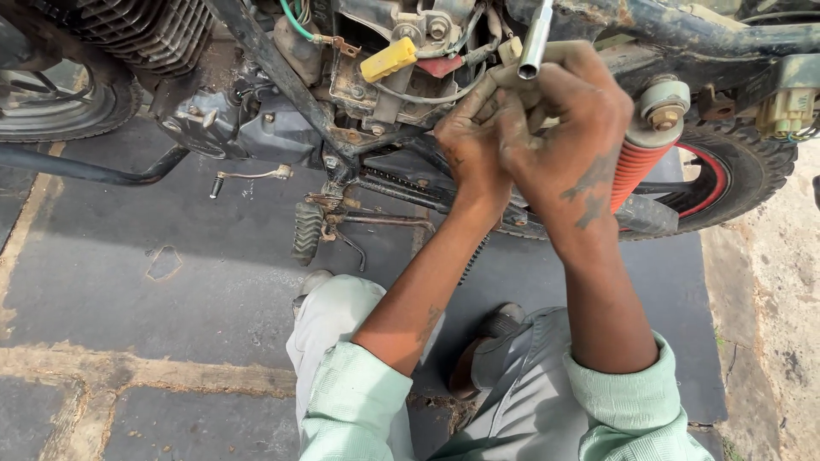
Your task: The person crouches beside a motorcycle and works on its electrical wiring. They handle a small electrical unit and a yellow fuse holder, join and route wires, and fit the components near the motorcycle frame.
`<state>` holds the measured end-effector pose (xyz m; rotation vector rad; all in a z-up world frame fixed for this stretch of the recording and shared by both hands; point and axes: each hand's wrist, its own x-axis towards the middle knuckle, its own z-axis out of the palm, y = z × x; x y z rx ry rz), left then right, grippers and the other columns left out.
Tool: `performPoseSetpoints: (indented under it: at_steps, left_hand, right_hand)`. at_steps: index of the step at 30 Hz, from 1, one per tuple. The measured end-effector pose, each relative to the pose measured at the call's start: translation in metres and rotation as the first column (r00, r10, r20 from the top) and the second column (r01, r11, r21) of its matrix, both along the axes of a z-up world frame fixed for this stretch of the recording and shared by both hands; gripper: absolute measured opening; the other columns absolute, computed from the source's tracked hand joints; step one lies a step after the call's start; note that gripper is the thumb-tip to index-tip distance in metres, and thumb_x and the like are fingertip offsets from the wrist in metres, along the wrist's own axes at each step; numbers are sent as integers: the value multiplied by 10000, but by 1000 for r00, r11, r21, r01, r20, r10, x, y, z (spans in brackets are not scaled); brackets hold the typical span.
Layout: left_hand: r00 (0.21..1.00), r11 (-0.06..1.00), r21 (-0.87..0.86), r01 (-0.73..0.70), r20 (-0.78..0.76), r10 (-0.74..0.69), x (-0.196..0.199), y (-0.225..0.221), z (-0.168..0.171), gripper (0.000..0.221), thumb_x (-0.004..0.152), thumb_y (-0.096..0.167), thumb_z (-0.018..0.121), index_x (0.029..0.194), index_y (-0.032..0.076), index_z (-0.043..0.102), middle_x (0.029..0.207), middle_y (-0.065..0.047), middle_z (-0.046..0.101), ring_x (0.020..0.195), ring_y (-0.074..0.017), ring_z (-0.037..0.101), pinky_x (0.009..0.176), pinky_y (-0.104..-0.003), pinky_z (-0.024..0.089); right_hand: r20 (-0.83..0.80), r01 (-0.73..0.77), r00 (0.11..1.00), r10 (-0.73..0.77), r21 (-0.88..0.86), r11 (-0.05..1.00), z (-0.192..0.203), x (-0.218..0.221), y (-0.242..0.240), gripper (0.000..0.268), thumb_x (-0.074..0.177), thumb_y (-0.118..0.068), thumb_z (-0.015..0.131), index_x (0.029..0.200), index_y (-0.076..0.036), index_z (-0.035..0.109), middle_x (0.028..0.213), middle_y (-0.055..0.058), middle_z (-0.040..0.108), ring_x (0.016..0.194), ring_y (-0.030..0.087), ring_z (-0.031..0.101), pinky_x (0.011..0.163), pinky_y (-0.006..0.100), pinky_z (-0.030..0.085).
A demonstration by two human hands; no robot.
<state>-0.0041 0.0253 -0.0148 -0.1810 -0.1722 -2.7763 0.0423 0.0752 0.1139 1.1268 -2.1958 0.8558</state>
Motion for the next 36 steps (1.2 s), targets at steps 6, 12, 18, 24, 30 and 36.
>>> performPoseSetpoints:
  at_steps: [6,12,18,24,30,36]
  left_hand:
    - [903,770,-541,-340,41,428,3,-4,13,402,887,-106,725,1280,-72,645,1093,-115,726,902,-116,702,754,-244,601]
    - [895,615,-746,-254,60,443,25,-14,26,333,922,-70,722,1240,-83,623,1032,-151,737,850,-140,725,712,-238,598]
    - [962,757,-647,-93,138,237,40,-30,55,393,1018,188,547,1369,12,569,1149,-93,692,921,-141,728,803,-288,630]
    - [990,829,-554,78,138,-1,11,-45,28,455,1098,322,572,1365,-43,615,1111,-89,679,988,-167,714,922,-336,622]
    - [987,788,-616,10,134,92,22,-45,45,451,1052,251,635,1396,-38,601,1043,-67,727,880,-116,693,828,-297,616]
    - [942,429,-895,-120,34,334,20,-54,43,426,1061,231,618,1400,-27,635,911,-61,765,763,-78,652,694,-230,549]
  right_hand:
    - [-75,100,992,-100,-2,995,15,-18,11,317,838,-56,886,1109,34,748,866,101,679,701,176,652,638,310,488]
    - [220,214,949,-225,73,974,-1,-37,23,259,930,-142,894,1099,19,782,666,84,624,585,121,516,549,291,396]
    - [474,6,878,71,-160,987,3,-32,22,259,1016,-174,759,1201,6,737,801,-24,715,702,-7,609,604,193,491]
    - [326,54,945,-34,-53,997,-16,-32,30,245,1052,-140,774,1239,17,755,789,85,664,681,76,529,589,265,426]
    - [-1,96,995,-96,-12,995,-22,-27,25,228,995,-50,799,1207,24,757,892,148,708,705,161,640,643,293,483]
    - [129,4,992,-1,-23,1000,-20,-34,31,306,960,-63,785,1225,71,714,915,156,737,736,145,669,661,270,526]
